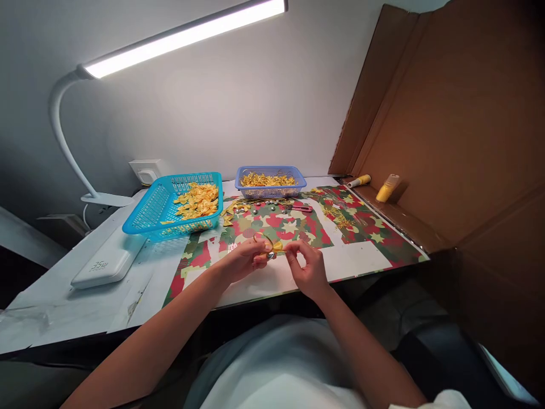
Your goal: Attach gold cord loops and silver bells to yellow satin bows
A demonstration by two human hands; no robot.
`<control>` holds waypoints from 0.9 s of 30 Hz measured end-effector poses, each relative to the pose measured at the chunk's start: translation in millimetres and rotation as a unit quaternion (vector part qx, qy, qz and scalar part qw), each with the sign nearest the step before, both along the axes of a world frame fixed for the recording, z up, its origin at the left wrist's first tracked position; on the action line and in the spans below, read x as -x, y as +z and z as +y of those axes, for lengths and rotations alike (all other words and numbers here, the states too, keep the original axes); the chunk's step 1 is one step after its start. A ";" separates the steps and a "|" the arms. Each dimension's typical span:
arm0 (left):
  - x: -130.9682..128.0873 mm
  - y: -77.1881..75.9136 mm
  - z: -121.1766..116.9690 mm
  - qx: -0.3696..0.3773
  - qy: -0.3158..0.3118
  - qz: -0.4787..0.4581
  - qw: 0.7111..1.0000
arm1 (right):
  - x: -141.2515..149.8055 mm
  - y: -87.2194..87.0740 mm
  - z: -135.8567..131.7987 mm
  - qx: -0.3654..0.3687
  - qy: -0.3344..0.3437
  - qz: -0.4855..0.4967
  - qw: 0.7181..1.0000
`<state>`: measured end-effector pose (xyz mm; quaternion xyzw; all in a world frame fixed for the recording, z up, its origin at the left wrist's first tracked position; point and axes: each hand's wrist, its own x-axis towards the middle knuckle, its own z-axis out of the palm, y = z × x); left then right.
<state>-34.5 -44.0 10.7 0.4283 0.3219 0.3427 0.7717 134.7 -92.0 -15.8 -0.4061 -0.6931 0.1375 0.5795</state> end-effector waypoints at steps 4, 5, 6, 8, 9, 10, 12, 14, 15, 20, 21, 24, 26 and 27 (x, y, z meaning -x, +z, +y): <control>-0.7 1.3 -0.6 0.006 0.015 -0.001 1.000 | 0.0 3.5 -1.8 -0.058 -0.035 -0.054 0.996; -0.9 1.7 -0.8 0.008 0.018 0.000 1.000 | -0.2 4.7 -2.1 -0.071 -0.043 -0.067 0.994; -1.0 1.9 -1.0 0.010 0.022 0.000 1.000 | -0.4 6.0 -2.3 -0.080 -0.048 -0.077 0.993; -1.4 2.0 -1.2 0.013 0.029 0.002 0.999 | -1.1 9.0 -2.5 -0.095 -0.055 -0.100 0.989; -1.7 1.9 -1.3 0.014 0.033 0.003 0.999 | -1.4 10.4 -2.5 -0.101 -0.058 -0.112 0.987; -2.0 1.8 -1.4 0.014 0.036 0.004 0.999 | -1.7 11.9 -2.6 -0.107 -0.061 -0.125 0.985; -3.0 1.3 -1.4 0.013 0.045 0.005 0.999 | -1.9 14.4 -2.8 -0.112 -0.069 -0.149 0.980; -4.0 0.9 -1.4 0.012 0.054 0.006 0.998 | -1.9 16.4 -3.3 -0.109 -0.077 -0.173 0.976; -4.5 0.9 -1.3 0.011 0.059 0.006 0.998 | -1.7 17.1 -3.7 -0.107 -0.081 -0.182 0.974; -5.6 1.4 -1.3 0.006 0.074 0.008 0.997 | -1.1 19.1 -5.7 -0.109 -0.091 -0.198 0.970; -5.5 1.5 -1.3 0.006 0.075 0.010 0.997 | -1.2 19.4 -5.8 -0.110 -0.092 -0.201 0.969; -5.2 0.8 -1.1 0.002 0.079 0.014 0.997 | -1.7 20.4 -5.3 -0.115 -0.098 -0.221 0.963; -5.0 -0.3 -0.7 0.000 0.080 0.015 0.997 | -1.9 20.9 -4.4 -0.117 -0.100 -0.234 0.960; -5.1 -0.8 -0.3 -0.001 0.081 0.016 0.997 | -1.8 20.8 -3.9 -0.115 -0.099 -0.235 0.960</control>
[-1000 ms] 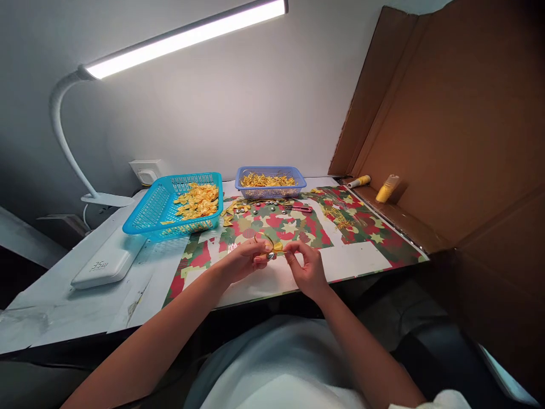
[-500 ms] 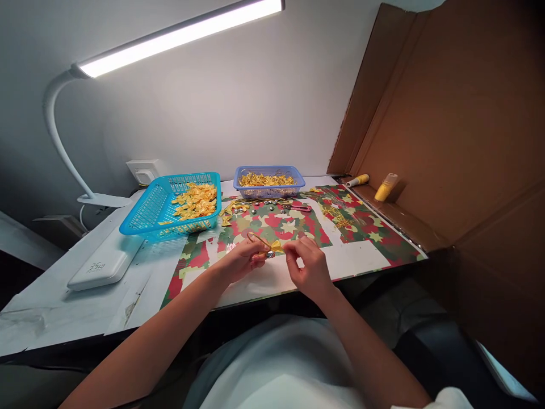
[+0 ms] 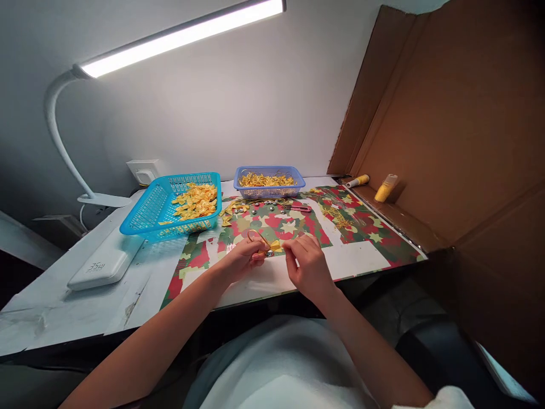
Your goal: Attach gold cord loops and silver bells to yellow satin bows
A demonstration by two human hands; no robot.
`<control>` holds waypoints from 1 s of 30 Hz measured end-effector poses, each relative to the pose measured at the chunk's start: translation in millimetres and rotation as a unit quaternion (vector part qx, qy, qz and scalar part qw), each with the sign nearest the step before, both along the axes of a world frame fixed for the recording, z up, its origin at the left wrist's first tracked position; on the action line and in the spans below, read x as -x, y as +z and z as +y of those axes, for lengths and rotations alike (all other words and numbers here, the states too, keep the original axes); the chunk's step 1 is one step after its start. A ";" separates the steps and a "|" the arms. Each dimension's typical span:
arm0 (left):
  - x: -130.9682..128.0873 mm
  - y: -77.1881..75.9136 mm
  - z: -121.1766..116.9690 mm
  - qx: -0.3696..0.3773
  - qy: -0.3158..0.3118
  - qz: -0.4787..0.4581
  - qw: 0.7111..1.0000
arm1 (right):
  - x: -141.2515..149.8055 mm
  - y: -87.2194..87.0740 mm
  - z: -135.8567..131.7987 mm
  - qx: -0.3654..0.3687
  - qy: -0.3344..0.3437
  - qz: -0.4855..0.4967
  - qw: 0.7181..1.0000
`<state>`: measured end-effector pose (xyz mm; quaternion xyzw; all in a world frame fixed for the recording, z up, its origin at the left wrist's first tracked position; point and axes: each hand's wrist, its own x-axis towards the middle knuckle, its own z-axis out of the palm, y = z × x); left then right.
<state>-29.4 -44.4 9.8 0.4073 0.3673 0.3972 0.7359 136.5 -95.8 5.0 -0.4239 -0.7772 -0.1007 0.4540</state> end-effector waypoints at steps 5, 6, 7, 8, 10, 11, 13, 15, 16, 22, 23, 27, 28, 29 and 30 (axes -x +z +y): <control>-0.9 -1.1 1.5 -0.001 0.001 0.003 1.000 | 3.5 -6.3 3.1 0.040 0.022 0.092 0.995; -1.2 -0.9 1.5 0.000 0.001 0.003 1.000 | 4.8 -8.4 3.7 0.060 0.026 0.125 0.990; -1.5 -0.7 1.4 0.000 0.001 0.004 1.000 | 6.2 -10.6 4.3 0.082 0.031 0.156 0.984; -1.8 -0.4 1.1 0.001 0.001 0.004 1.000 | 7.7 -12.7 4.8 0.103 0.034 0.184 0.977; -2.6 0.3 0.3 0.002 0.001 0.007 1.000 | 10.4 -16.2 5.6 0.132 0.038 0.221 0.966; -3.2 0.6 -0.2 0.003 0.002 0.008 1.000 | 11.6 -17.4 6.0 0.138 0.038 0.230 0.963; -4.3 1.2 -1.1 0.003 0.005 0.011 1.000 | 13.3 -19.2 6.6 0.139 0.035 0.238 0.961; -5.3 1.6 -1.6 0.001 0.011 0.013 1.000 | 14.0 -19.9 7.0 0.138 0.033 0.242 0.960; -5.5 1.6 -1.7 -0.001 0.013 0.013 1.000 | 13.9 -20.0 7.2 0.138 0.032 0.243 0.960; -3.9 -0.6 0.2 -0.007 0.012 0.018 1.000 | 9.2 -18.0 7.9 0.125 0.036 0.221 0.967; -3.6 -1.1 0.6 -0.008 0.012 0.019 1.000 | 8.5 -17.8 8.0 0.122 0.038 0.216 0.968; -3.9 -2.0 1.2 -0.008 0.011 0.021 1.000 | 7.8 -18.5 8.0 0.114 0.039 0.208 0.971; -4.1 -2.3 1.3 -0.008 0.012 0.022 1.000 | 8.2 -18.9 7.9 0.113 0.038 0.208 0.971; -4.3 -2.8 1.4 -0.007 0.012 0.023 1.000 | 8.7 -19.3 7.8 0.113 0.037 0.208 0.971; -4.3 -3.3 1.5 -0.008 0.014 0.023 1.000 | 9.3 -19.6 7.7 0.113 0.035 0.209 0.971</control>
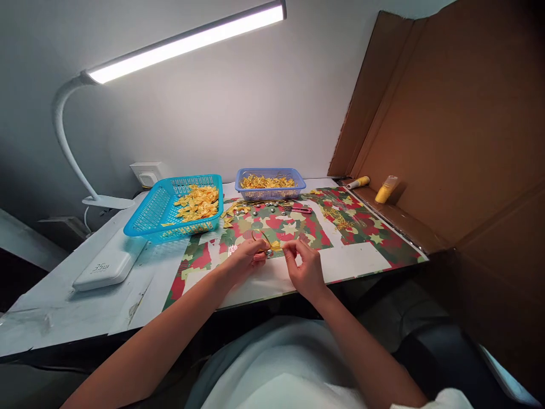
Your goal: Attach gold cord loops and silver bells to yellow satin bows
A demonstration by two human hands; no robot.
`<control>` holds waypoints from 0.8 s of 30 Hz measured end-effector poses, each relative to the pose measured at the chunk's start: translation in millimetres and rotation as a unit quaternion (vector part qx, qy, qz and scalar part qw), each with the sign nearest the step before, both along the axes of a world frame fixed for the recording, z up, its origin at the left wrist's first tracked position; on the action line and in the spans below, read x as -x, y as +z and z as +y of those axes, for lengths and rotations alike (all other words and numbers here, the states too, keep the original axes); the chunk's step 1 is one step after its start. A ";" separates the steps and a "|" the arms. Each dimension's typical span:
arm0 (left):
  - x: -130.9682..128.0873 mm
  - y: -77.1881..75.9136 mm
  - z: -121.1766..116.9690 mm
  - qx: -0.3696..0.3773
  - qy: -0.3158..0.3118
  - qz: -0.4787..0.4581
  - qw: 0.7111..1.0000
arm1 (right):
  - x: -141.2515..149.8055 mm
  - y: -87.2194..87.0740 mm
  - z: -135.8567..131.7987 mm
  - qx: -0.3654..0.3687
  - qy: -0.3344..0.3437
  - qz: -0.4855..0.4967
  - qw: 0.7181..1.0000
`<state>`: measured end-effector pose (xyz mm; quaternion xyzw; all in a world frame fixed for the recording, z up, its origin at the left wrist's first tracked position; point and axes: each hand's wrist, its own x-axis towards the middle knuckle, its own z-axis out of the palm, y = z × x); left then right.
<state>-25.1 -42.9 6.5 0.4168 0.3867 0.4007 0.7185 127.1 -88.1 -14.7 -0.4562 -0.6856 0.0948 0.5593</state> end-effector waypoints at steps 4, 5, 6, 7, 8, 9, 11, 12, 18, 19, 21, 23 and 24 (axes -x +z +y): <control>0.4 -3.1 0.8 -0.003 0.008 0.000 1.000 | 1.3 -1.1 0.6 -0.001 -0.002 0.003 1.000; 0.6 -3.7 1.0 -0.003 0.008 0.001 1.000 | 1.2 -1.3 1.1 -0.001 -0.001 0.003 1.000; 0.7 -4.2 1.2 -0.003 0.008 0.002 1.000 | 0.8 -1.6 1.6 -0.002 0.000 0.001 1.000; 0.8 -4.5 1.3 -0.002 0.008 0.004 1.000 | 0.4 -1.9 2.2 -0.002 0.001 0.000 1.000; 0.8 -4.7 1.3 -0.001 0.007 0.006 1.000 | -0.1 -2.1 2.7 -0.002 0.003 0.000 1.000; 0.9 -4.7 1.3 -0.001 0.006 0.007 1.000 | -0.5 -2.3 3.1 -0.001 0.004 0.001 1.000; 0.9 -4.5 1.1 0.000 0.007 0.010 1.000 | -0.7 -2.5 3.3 0.004 0.008 0.008 1.000; 0.9 -4.3 1.0 0.000 0.006 0.011 1.000 | -0.5 -2.5 3.1 0.009 0.010 0.014 1.000; 0.3 -4.2 2.1 0.005 0.007 0.020 1.000 | 3.5 -5.4 4.2 0.073 0.029 0.082 0.994; 0.0 -4.9 2.8 0.005 0.009 0.020 1.000 | 4.1 -6.8 5.5 0.088 0.037 0.095 0.991; -0.8 -7.1 4.2 0.004 0.011 0.019 1.000 | 5.3 -9.9 8.7 0.117 0.055 0.121 0.984; -1.7 -9.8 5.5 0.002 0.011 0.018 1.000 | 6.7 -12.8 12.0 0.143 0.074 0.143 0.977; -2.1 -11.1 6.0 0.000 0.011 0.017 1.000 | 7.4 -13.8 13.4 0.153 0.082 0.153 0.973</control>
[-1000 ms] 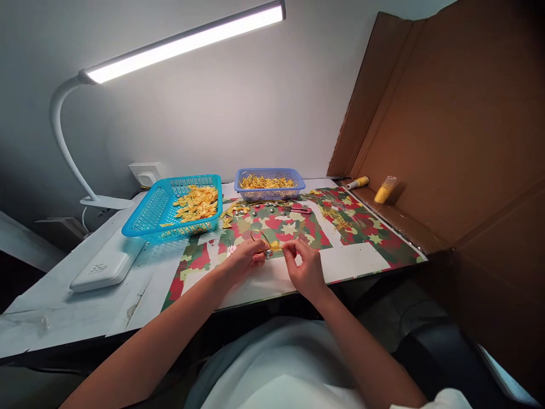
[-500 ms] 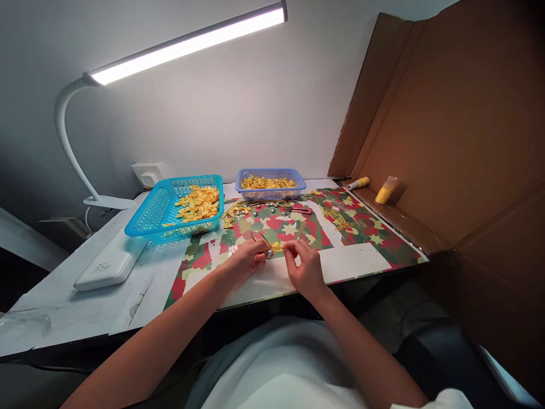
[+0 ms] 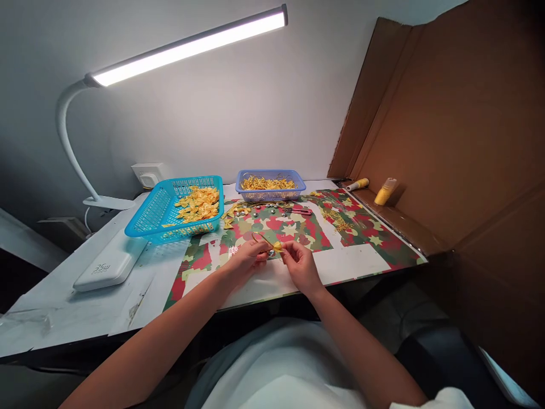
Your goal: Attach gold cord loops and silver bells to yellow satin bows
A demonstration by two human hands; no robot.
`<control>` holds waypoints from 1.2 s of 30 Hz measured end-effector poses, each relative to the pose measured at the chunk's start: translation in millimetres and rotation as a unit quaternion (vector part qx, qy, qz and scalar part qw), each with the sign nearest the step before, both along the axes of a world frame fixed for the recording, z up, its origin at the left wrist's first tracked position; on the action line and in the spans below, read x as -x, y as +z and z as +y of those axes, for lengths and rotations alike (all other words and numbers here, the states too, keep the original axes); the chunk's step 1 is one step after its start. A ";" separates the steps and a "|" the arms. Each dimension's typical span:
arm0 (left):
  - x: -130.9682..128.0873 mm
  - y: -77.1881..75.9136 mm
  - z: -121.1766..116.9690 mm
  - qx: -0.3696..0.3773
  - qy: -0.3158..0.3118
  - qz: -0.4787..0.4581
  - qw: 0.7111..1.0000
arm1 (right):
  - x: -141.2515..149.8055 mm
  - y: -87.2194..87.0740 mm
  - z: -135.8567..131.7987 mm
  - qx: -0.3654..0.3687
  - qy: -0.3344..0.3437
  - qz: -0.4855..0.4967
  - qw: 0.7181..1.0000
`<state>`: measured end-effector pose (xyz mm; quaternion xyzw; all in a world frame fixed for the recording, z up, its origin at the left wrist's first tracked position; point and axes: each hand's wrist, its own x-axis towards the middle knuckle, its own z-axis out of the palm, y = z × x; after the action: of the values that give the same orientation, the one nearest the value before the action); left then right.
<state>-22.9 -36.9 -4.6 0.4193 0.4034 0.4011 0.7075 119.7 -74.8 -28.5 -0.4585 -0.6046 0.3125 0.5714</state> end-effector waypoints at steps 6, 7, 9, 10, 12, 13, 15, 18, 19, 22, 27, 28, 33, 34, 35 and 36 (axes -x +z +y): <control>-1.3 -3.9 1.6 -0.009 0.002 -0.009 1.000 | 1.8 0.3 0.9 0.026 0.012 0.030 0.999; -1.4 -3.8 1.7 -0.009 0.003 -0.009 1.000 | 1.5 0.6 0.2 0.026 0.008 0.029 0.999; -1.8 -2.9 1.4 -0.009 0.006 -0.010 1.000 | 0.9 1.1 -1.3 0.023 -0.003 0.024 0.999; -1.9 -2.2 1.1 -0.008 0.007 -0.010 1.000 | 0.6 1.3 -2.0 0.019 -0.009 0.020 1.000; -2.2 -0.3 0.0 -0.006 0.009 -0.010 1.000 | 0.4 1.8 -3.3 0.011 -0.023 0.011 1.000; -2.4 0.8 -0.7 -0.006 0.011 -0.010 1.000 | 0.5 2.2 -3.9 0.005 -0.030 0.006 1.000; -2.6 2.8 -1.9 -0.004 0.013 -0.010 1.000 | 0.8 3.3 -5.6 -0.006 -0.042 -0.005 0.999; -2.8 4.7 -3.0 -0.002 0.013 -0.008 1.000 | 1.8 5.3 -9.2 -0.022 -0.059 -0.021 0.998; -3.0 5.0 -3.2 -0.002 0.013 -0.007 1.000 | 2.3 5.9 -10.4 -0.027 -0.065 -0.026 0.997; -3.5 5.2 -2.8 -0.005 0.019 -0.008 1.000 | 4.3 6.5 -13.1 -0.038 -0.083 -0.038 0.995; -4.1 4.0 -1.0 -0.012 0.023 -0.008 1.000 | 6.5 5.4 -12.4 -0.052 -0.101 -0.057 0.992; -4.0 3.6 -0.8 -0.013 0.023 -0.007 1.000 | 6.2 5.5 -12.2 -0.056 -0.101 -0.062 0.991; -2.9 2.2 -1.6 -0.023 0.031 0.001 0.999 | -0.7 11.5 -12.8 -0.084 -0.087 -0.102 0.987; -2.4 2.1 -2.1 -0.024 0.032 0.003 0.999 | -2.8 13.5 -12.7 -0.090 -0.081 -0.112 0.986; -1.9 2.0 -2.4 -0.026 0.032 0.005 0.999 | -4.9 15.6 -12.5 -0.095 -0.075 -0.122 0.985; -1.4 1.9 -2.7 -0.027 0.033 0.007 0.999 | -6.7 17.4 -12.0 -0.100 -0.070 -0.129 0.984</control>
<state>-21.5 -39.5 -2.7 0.4276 0.4109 0.4316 0.6797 126.4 -86.8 -11.1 -0.4769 -0.6681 0.1478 0.5517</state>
